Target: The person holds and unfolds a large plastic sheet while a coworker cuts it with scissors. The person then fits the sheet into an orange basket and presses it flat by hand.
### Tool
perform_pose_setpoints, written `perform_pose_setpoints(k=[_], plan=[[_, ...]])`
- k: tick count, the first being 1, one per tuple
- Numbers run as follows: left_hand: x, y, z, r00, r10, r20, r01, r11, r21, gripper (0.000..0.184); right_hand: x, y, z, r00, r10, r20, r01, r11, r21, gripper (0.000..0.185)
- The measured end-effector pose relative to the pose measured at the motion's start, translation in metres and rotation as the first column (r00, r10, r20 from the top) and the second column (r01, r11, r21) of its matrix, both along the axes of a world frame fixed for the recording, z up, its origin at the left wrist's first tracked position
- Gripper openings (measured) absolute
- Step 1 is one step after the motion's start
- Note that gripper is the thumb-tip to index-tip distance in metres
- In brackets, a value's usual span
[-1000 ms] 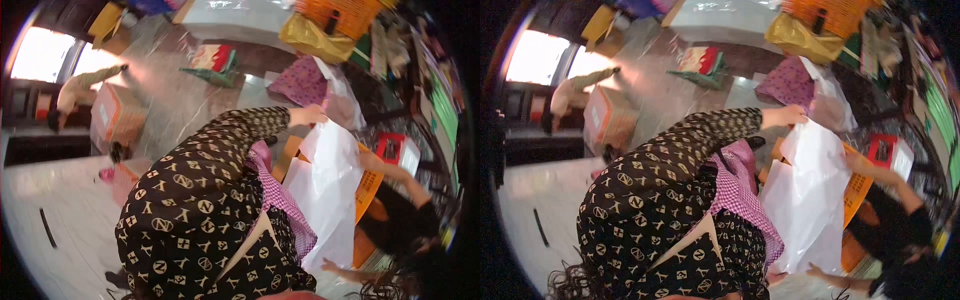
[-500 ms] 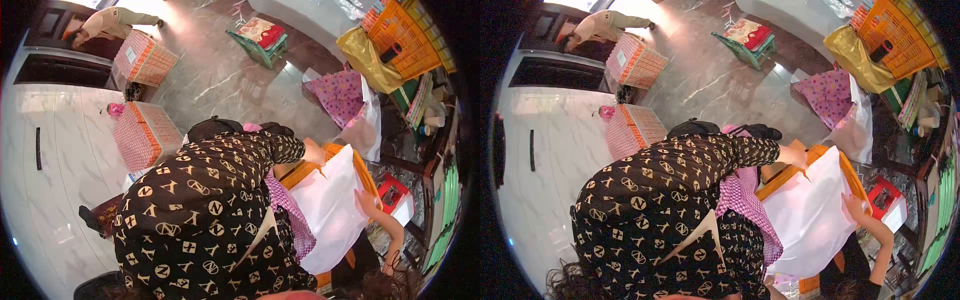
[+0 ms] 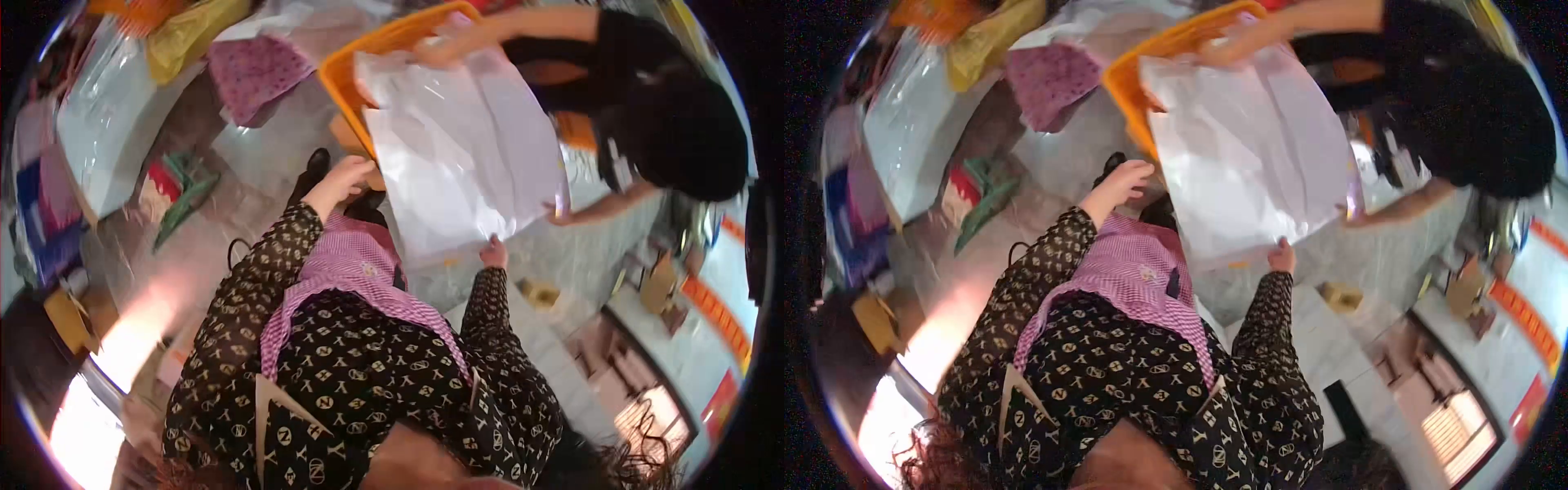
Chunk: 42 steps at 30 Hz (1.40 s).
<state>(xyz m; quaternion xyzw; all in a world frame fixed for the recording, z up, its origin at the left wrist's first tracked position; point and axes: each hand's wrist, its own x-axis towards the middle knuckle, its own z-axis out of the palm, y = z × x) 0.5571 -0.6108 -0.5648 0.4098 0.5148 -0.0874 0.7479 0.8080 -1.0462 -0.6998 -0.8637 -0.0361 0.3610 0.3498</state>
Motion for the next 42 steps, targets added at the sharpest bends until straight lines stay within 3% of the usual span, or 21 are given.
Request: perform_pose_setpoints(k=[1, 2, 3, 4, 8, 9, 12, 13, 14, 15, 16, 17, 18, 19, 20, 22, 24, 26, 28, 35, 42], plan=[[0.004, 0.001, -0.010, 0.998, -0.059, 0.005, 0.059, 0.998, -0.004, 0.062, -0.002, 0.009, -0.003, 0.689, 0.591, 0.419, -0.485, 0.806, -0.339, 0.002], [0.008, 0.004, -0.019, 0.999, -0.016, -0.040, 0.016, 1.000, -0.018, 0.065, 0.003, -0.007, -0.051, 0.997, -0.018, -0.074, 0.027, 0.994, 0.111, 0.012], [0.013, -0.003, -0.020, 0.995, 0.045, -0.091, -0.047, 0.999, -0.017, 0.067, 0.000, 0.004, -0.043, 0.868, -0.393, -0.305, 0.446, 0.886, 0.129, 0.011], [0.016, 0.000, -0.026, 0.995, 0.021, -0.097, -0.023, 1.000, -0.018, 0.067, -0.004, 0.021, -0.031, 0.557, -0.657, -0.509, 0.776, 0.629, 0.038, 0.009], [0.020, 0.002, -0.041, 0.992, -0.019, -0.126, 0.014, 0.999, -0.041, 0.065, -0.007, 0.034, -0.027, 0.466, -0.719, -0.516, 0.825, 0.564, -0.041, 0.011], [0.023, 0.001, -0.043, 0.989, -0.064, -0.131, 0.055, 0.996, -0.069, 0.064, -0.009, 0.038, -0.021, 0.508, -0.686, -0.522, 0.826, 0.560, 0.067, 0.011], [0.036, -0.016, -0.049, 0.982, -0.026, -0.186, -0.007, 0.984, -0.178, 0.058, -0.010, 0.036, -0.021, 0.554, -0.642, -0.530, 0.813, 0.555, 0.176, 0.013], [0.040, -0.021, -0.050, 0.982, -0.032, -0.188, -0.002, 0.985, -0.175, 0.058, -0.009, 0.036, -0.023, 0.690, -0.602, -0.401, 0.698, 0.701, 0.147, 0.015], [0.043, -0.027, -0.052, 0.987, -0.025, -0.159, -0.014, 0.971, -0.238, 0.053, -0.009, 0.038, -0.019, 0.808, -0.522, -0.273, 0.562, 0.822, 0.092, 0.016], [0.045, -0.032, -0.054, 0.991, -0.016, -0.132, -0.025, 0.953, -0.303, 0.049, -0.014, 0.050, 0.007, 0.965, -0.238, -0.112, 0.243, 0.970, 0.032, 0.018], [0.046, -0.037, -0.056, 0.990, -0.019, -0.138, -0.025, 0.953, -0.303, 0.049, -0.018, 0.066, 0.040, 0.995, 0.065, 0.075, -0.058, 0.995, -0.083, 0.019], [0.048, -0.038, -0.059, 0.994, -0.001, -0.105, -0.037, 0.932, -0.360, 0.044, -0.020, 0.089, 0.055, 0.866, -0.421, -0.270, 0.479, 0.855, 0.201, 0.013], [0.050, -0.039, -0.056, 0.997, 0.019, -0.075, -0.048, 0.909, -0.415, 0.038, -0.022, 0.102, 0.056, 0.434, -0.615, -0.659, 0.894, 0.385, 0.230, 0.008], [0.053, -0.042, -0.053, 0.995, -0.005, -0.096, -0.034, 0.914, -0.404, 0.031, -0.026, 0.092, 0.026, 0.421, -0.547, -0.723, 0.899, 0.354, 0.256, 0.011], [0.052, -0.045, -0.054, 0.995, -0.008, -0.098, -0.033, 0.913, -0.407, 0.031, -0.037, 0.088, 0.005, 0.418, -0.551, -0.722, 0.901, 0.353, 0.253, 0.011], [0.052, -0.050, -0.058, 0.992, -0.126, 0.001, 0.119, 0.941, -0.318, 0.031, -0.047, 0.084, -0.018, 0.586, -0.464, -0.664, 0.777, 0.555, 0.297, 0.020], [0.051, -0.050, -0.049, 0.987, -0.160, 0.029, 0.161, 0.940, -0.301, 0.031, -0.057, 0.104, 0.000, 0.553, -0.527, -0.645, 0.806, 0.533, 0.256, 0.019], [0.049, -0.038, -0.040, 0.980, -0.194, 0.054, 0.201, 0.938, -0.282, 0.031, -0.065, 0.119, 0.013, 0.688, -0.591, -0.422, 0.701, 0.691, 0.177, 0.022], [0.046, -0.024, -0.033, 0.924, -0.362, 0.124, 0.380, 0.907, -0.184, 0.030, -0.074, 0.130, 0.026, 0.718, -0.574, -0.394, 0.674, 0.715, 0.185, 0.027], [0.019, 0.068, -0.029, 0.942, -0.334, 0.042, 0.336, 0.925, -0.179, 0.030, -0.096, 0.165, 0.042, 0.839, -0.401, -0.369, 0.435, 0.900, 0.012, 0.035], [-0.016, 0.152, -0.023, 0.981, -0.194, -0.019, 0.190, 0.974, -0.125, 0.028, -0.102, 0.211, 0.044, 0.825, -0.388, -0.410, 0.397, 0.915, -0.067, 0.030]])
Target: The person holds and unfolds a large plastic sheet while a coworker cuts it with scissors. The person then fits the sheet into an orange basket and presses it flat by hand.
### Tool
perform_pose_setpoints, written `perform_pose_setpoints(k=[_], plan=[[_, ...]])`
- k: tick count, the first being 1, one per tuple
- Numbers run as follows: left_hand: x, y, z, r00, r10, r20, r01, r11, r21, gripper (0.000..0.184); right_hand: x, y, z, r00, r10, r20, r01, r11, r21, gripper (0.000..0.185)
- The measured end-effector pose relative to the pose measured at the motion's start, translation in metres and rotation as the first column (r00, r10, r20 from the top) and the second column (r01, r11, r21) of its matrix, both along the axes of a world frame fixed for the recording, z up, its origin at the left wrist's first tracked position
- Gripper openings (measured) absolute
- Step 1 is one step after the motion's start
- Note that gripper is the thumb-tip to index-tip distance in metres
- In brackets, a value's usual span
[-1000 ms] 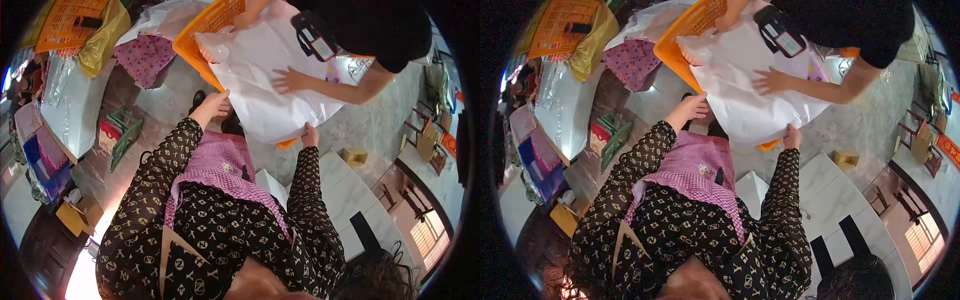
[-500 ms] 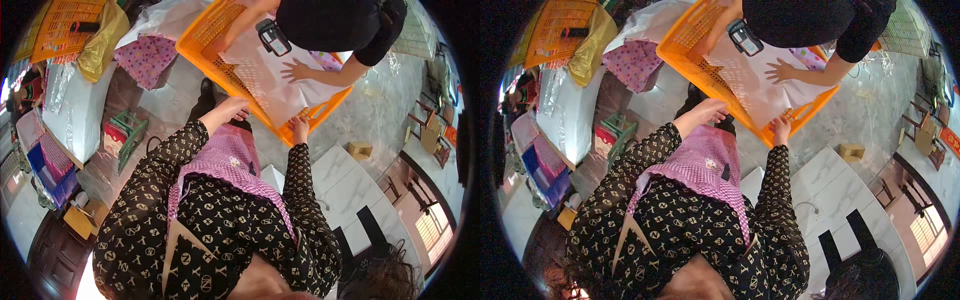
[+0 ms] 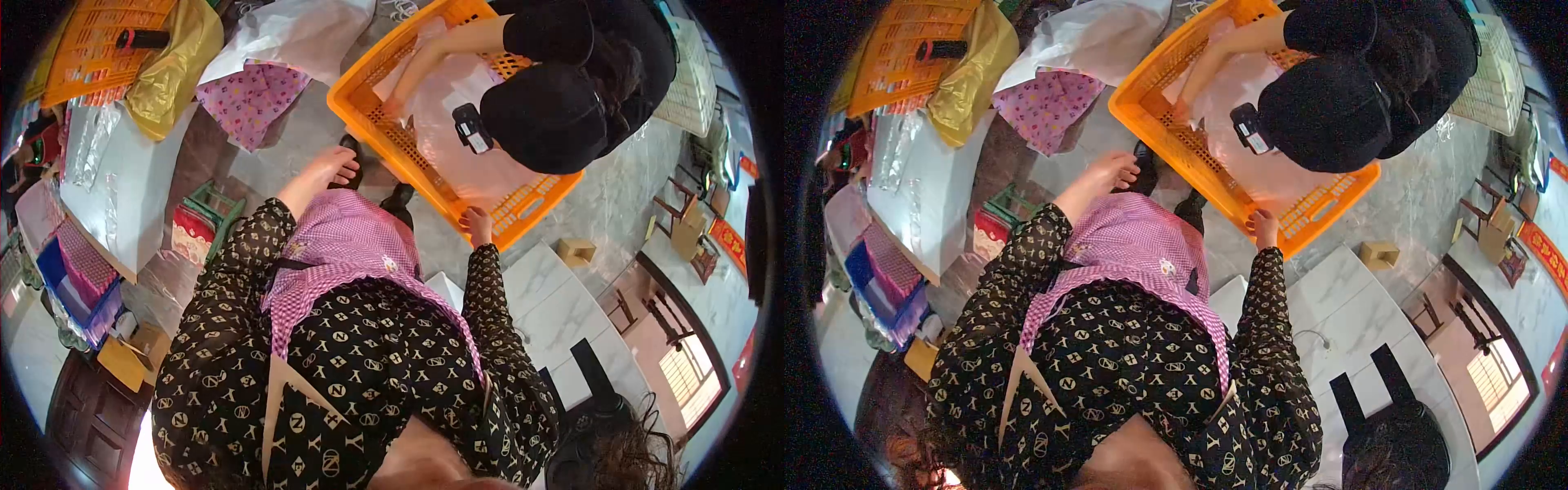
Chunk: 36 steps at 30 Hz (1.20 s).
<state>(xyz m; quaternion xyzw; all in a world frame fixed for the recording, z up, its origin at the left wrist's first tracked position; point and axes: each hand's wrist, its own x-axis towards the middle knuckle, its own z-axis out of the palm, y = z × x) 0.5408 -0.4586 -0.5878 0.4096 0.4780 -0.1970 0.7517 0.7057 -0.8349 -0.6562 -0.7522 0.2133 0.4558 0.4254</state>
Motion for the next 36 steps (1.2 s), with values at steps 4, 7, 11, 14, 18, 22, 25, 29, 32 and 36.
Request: perform_pose_setpoints(k=[4, 7, 11, 14, 18, 22, 25, 29, 32, 36], plan=[[0.006, 0.019, 0.005, 0.999, -0.023, -0.024, 0.025, 0.998, 0.055, 0.030, 0.005, 0.023, 0.004, 0.999, 0.038, -0.001, -0.039, 0.999, -0.020, 0.030], [0.023, 0.022, 0.019, 0.993, -0.117, 0.005, 0.116, 0.989, 0.097, 0.030, 0.008, 0.027, 0.008, 0.998, 0.063, 0.013, -0.063, 0.997, -0.041, 0.029], [0.043, 0.019, 0.030, 0.959, -0.264, 0.108, 0.241, 0.953, 0.185, 0.030, 0.016, 0.021, 0.002, 0.986, 0.162, 0.032, -0.159, 0.984, -0.077, 0.026], [0.061, 0.014, 0.042, 0.915, -0.382, 0.131, 0.328, 0.892, 0.310, 0.030, 0.035, -0.010, -0.048, 0.929, 0.360, 0.088, -0.353, 0.932, -0.085, 0.025], [0.083, 0.008, 0.015, 0.841, -0.512, 0.177, 0.395, 0.803, 0.446, 0.028, 0.051, -0.032, -0.110, 0.700, 0.614, 0.365, -0.615, 0.778, -0.128, 0.025], [0.118, 0.011, -0.017, 0.698, -0.691, 0.187, 0.365, 0.568, 0.738, 0.026, 0.066, -0.026, -0.122, 0.575, 0.752, 0.322, -0.731, 0.649, -0.212, 0.028], [0.150, 0.014, -0.036, 0.431, -0.902, -0.018, 0.525, 0.234, 0.819, 0.025, 0.066, -0.050, -0.151, 0.228, 0.893, 0.389, -0.834, 0.385, -0.396, 0.047], [0.178, 0.010, -0.078, -0.025, -0.904, -0.427, 0.550, -0.369, 0.750, 0.025, 0.062, -0.050, -0.133, 0.022, 0.949, 0.314, -0.766, 0.218, -0.605, 0.055], [0.188, 0.012, -0.105, -0.202, -0.821, -0.534, 0.536, -0.549, 0.642, 0.029, 0.052, -0.062, -0.146, 0.049, 0.992, 0.120, -0.753, 0.116, -0.648, 0.060], [0.187, 0.011, -0.155, -0.042, -0.855, -0.516, 0.516, -0.461, 0.722, 0.034, 0.038, -0.100, -0.215, -0.064, 0.985, 0.163, -0.718, 0.068, -0.692, 0.052]])
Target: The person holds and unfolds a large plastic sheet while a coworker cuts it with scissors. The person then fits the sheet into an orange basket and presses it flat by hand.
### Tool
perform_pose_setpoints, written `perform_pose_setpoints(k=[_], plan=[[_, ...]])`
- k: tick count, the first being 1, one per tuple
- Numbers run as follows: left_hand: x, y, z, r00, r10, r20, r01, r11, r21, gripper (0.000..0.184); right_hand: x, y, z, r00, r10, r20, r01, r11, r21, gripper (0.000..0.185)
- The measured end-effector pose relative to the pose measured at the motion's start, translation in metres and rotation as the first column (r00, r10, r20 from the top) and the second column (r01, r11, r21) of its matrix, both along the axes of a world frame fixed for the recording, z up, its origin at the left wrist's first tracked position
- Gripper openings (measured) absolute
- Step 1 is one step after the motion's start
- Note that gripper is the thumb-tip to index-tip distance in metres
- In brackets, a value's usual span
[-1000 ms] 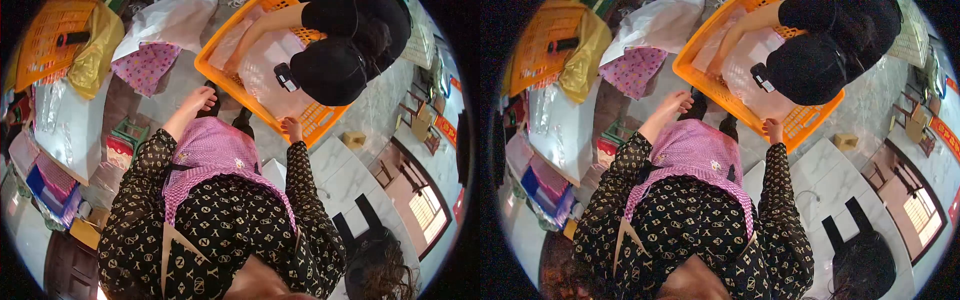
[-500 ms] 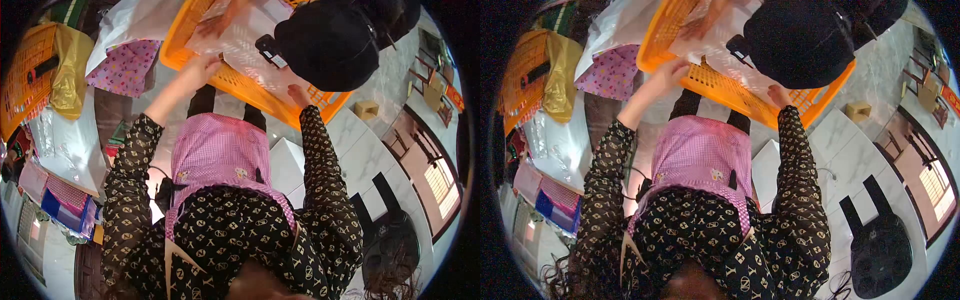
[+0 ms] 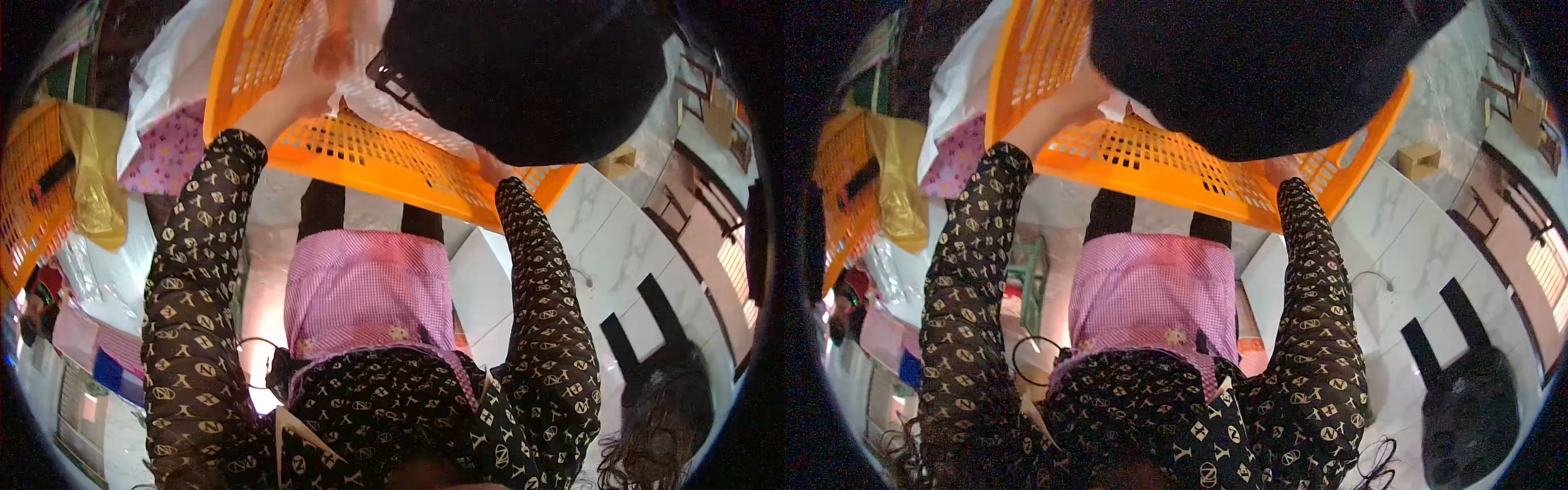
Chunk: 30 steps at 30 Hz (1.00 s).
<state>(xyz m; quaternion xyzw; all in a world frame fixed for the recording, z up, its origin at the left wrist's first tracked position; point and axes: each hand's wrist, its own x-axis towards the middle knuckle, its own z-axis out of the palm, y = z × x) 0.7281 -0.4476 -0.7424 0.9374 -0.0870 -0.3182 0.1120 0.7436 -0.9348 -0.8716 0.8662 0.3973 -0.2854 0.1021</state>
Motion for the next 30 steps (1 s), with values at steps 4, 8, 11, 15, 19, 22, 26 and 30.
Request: perform_pose_setpoints(k=[4, 8, 11, 15, 19, 22, 26, 30], plan=[[0.016, -0.009, -0.031, 0.993, 0.052, 0.105, -0.032, 0.983, -0.182, 0.033, -0.009, -0.015, -0.019, 0.988, -0.020, 0.152, 0.029, 0.998, -0.061, 0.042], [-0.031, 0.007, -0.051, 0.993, -0.001, -0.117, -0.025, 0.976, -0.217, 0.032, 0.000, 0.010, 0.012, 0.974, -0.176, 0.140, 0.211, 0.933, -0.293, 0.039], [-0.046, 0.013, -0.068, 0.966, -0.053, -0.253, 0.020, 0.991, -0.134, 0.031, -0.002, -0.004, -0.005, 0.942, -0.246, 0.230, 0.283, 0.948, -0.145, 0.046], [-0.033, -0.023, -0.117, 0.944, -0.159, -0.288, 0.120, 0.982, -0.147, 0.031, 0.015, 0.025, 0.018, 0.721, -0.676, 0.150, 0.689, 0.723, -0.053, 0.063], [-0.016, -0.051, -0.162, 0.936, -0.248, -0.251, 0.215, 0.964, -0.154, 0.031, 0.037, 0.032, 0.042, 0.234, -0.969, -0.084, 0.971, 0.229, 0.066, 0.089], [-0.006, -0.057, -0.188, 0.937, -0.314, -0.153, 0.258, 0.917, -0.304, 0.031, 0.029, -0.005, -0.004, 0.149, -0.926, -0.347, 0.987, 0.120, 0.102, 0.093], [0.014, -0.107, -0.090, 0.890, 0.101, -0.445, -0.341, 0.796, -0.501, 0.033, 0.042, -0.011, 0.030, -0.115, -0.848, -0.517, 0.974, 0.005, -0.224, 0.066], [0.030, -0.129, -0.063, 0.890, -0.334, -0.311, 0.319, 0.943, -0.099, 0.037, 0.032, -0.014, 0.030, 0.179, -0.893, -0.414, 0.962, 0.247, -0.116, 0.038]])
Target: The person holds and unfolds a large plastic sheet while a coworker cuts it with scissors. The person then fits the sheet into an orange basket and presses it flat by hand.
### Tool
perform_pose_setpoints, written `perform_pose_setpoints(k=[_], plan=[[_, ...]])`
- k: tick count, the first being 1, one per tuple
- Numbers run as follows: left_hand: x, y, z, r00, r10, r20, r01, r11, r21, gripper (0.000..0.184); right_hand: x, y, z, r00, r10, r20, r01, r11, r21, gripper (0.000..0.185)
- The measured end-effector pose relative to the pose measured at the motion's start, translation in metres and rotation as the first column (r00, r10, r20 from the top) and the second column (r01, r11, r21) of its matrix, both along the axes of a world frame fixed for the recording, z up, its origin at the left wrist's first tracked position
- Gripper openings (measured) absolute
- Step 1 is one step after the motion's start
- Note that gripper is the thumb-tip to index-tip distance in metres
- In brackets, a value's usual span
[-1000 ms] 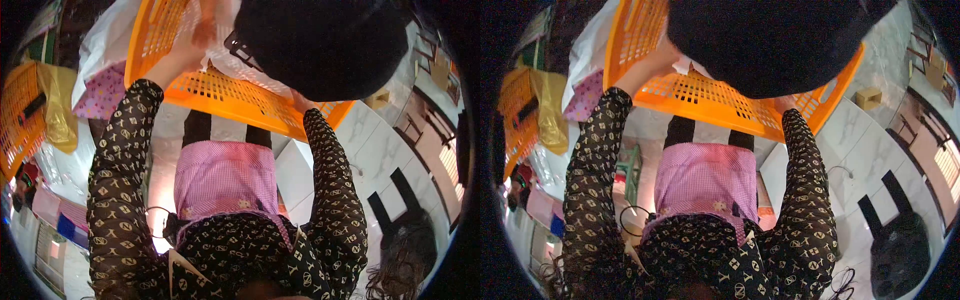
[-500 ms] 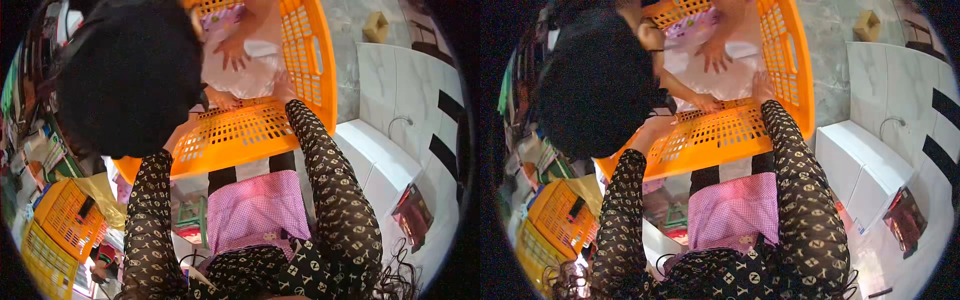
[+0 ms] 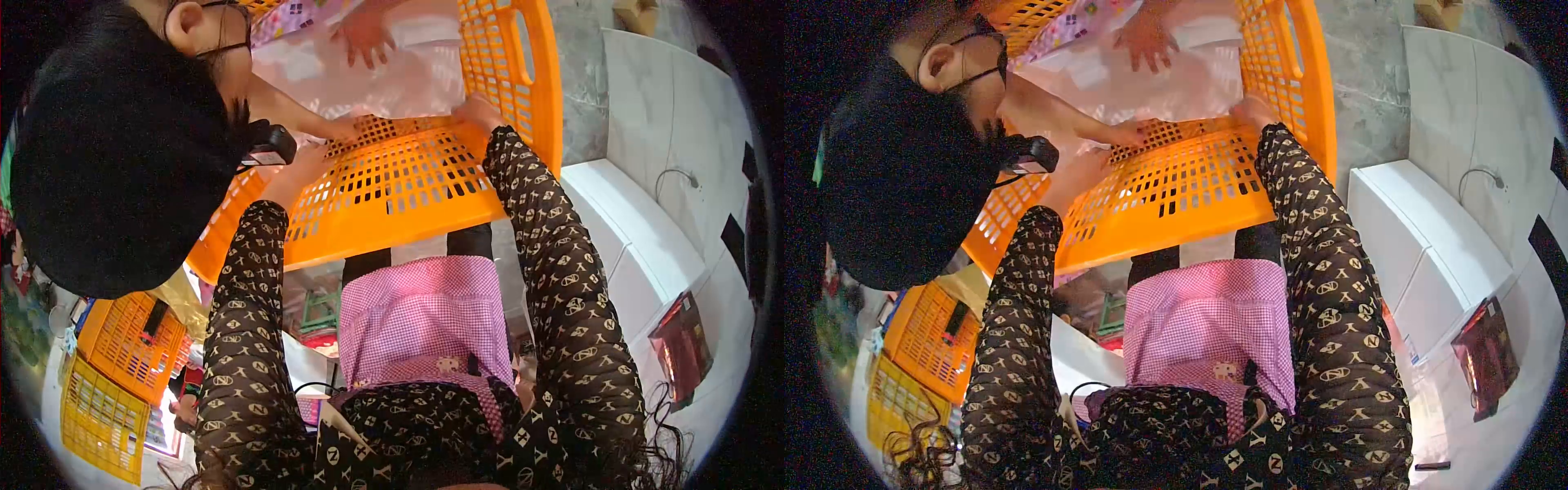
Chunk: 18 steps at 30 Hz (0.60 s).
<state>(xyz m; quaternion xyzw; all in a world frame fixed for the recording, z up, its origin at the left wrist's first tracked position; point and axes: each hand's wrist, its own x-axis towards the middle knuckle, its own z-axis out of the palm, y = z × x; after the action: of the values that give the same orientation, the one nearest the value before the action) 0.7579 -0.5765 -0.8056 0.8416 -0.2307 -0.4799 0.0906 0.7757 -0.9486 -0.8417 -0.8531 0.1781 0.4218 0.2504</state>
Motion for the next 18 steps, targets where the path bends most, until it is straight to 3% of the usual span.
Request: perform_pose_setpoints(k=[1, 2, 4, 6, 7, 9, 10, 12, 13, 15, 16, 17, 18], plan=[[-0.003, 0.004, -0.007, 1.000, 0.008, -0.002, -0.008, 1.000, 0.013, 0.037, -0.002, -0.001, -0.003, 1.000, 0.001, 0.000, -0.001, 1.000, 0.004, 0.038], [-0.007, 0.008, -0.011, 1.000, 0.019, -0.007, -0.019, 0.999, 0.028, 0.038, -0.007, -0.005, -0.005, 0.990, -0.094, 0.105, 0.079, 0.987, 0.138, 0.038], [-0.004, 0.000, 0.017, 0.999, -0.037, 0.029, 0.037, 0.999, 0.010, 0.036, -0.012, -0.001, 0.000, 0.962, -0.198, 0.186, 0.142, 0.949, 0.281, 0.039], [-0.002, 0.003, 0.024, 0.993, -0.092, 0.076, 0.093, 0.996, -0.007, 0.035, 0.001, 0.008, 0.018, 0.877, -0.140, 0.460, 0.050, 0.978, 0.204, 0.039], [-0.004, 0.011, 0.018, 0.978, -0.190, 0.085, 0.189, 0.982, 0.011, 0.035, 0.006, 0.011, 0.022, 0.878, -0.141, 0.458, 0.047, 0.976, 0.210, 0.039], [-0.021, 0.029, 0.001, 0.990, 0.124, 0.070, -0.127, 0.991, 0.039, 0.037, 0.014, 0.014, 0.022, 0.869, -0.343, 0.357, 0.225, 0.916, 0.333, 0.035], [-0.024, 0.037, -0.004, 0.989, 0.127, 0.072, -0.130, 0.991, 0.041, 0.037, 0.018, 0.016, 0.024, 0.869, -0.342, 0.358, 0.222, 0.916, 0.335, 0.035], [-0.021, 0.038, 0.009, 0.995, 0.088, 0.053, -0.094, 0.988, 0.120, 0.041, 0.022, 0.017, 0.024, 0.795, -0.202, 0.572, 0.160, 0.979, 0.123, 0.032], [-0.021, 0.038, 0.016, 0.996, 0.077, 0.045, -0.082, 0.986, 0.148, 0.042, 0.025, 0.015, 0.024, 0.796, -0.201, 0.572, 0.157, 0.980, 0.126, 0.032], [-0.010, 0.028, 0.043, 0.995, 0.062, -0.082, -0.040, 0.969, 0.245, 0.052, 0.027, 0.001, 0.009, 0.847, -0.402, 0.347, 0.362, 0.915, 0.175, 0.028], [-0.012, 0.032, 0.044, 0.995, 0.064, -0.080, -0.043, 0.968, 0.246, 0.052, 0.023, -0.006, 0.001, 0.848, -0.400, 0.348, 0.360, 0.916, 0.177, 0.028], [-0.019, 0.041, 0.038, 0.988, -0.025, 0.151, -0.009, 0.975, 0.223, 0.057, 0.019, -0.012, -0.007, 0.844, -0.480, 0.239, 0.421, 0.869, 0.258, 0.025], [-0.024, 0.047, 0.036, 0.962, -0.068, 0.264, 0.011, 0.977, 0.211, 0.060, 0.018, -0.014, -0.004, 0.829, -0.547, 0.122, 0.486, 0.810, 0.328, 0.023]])
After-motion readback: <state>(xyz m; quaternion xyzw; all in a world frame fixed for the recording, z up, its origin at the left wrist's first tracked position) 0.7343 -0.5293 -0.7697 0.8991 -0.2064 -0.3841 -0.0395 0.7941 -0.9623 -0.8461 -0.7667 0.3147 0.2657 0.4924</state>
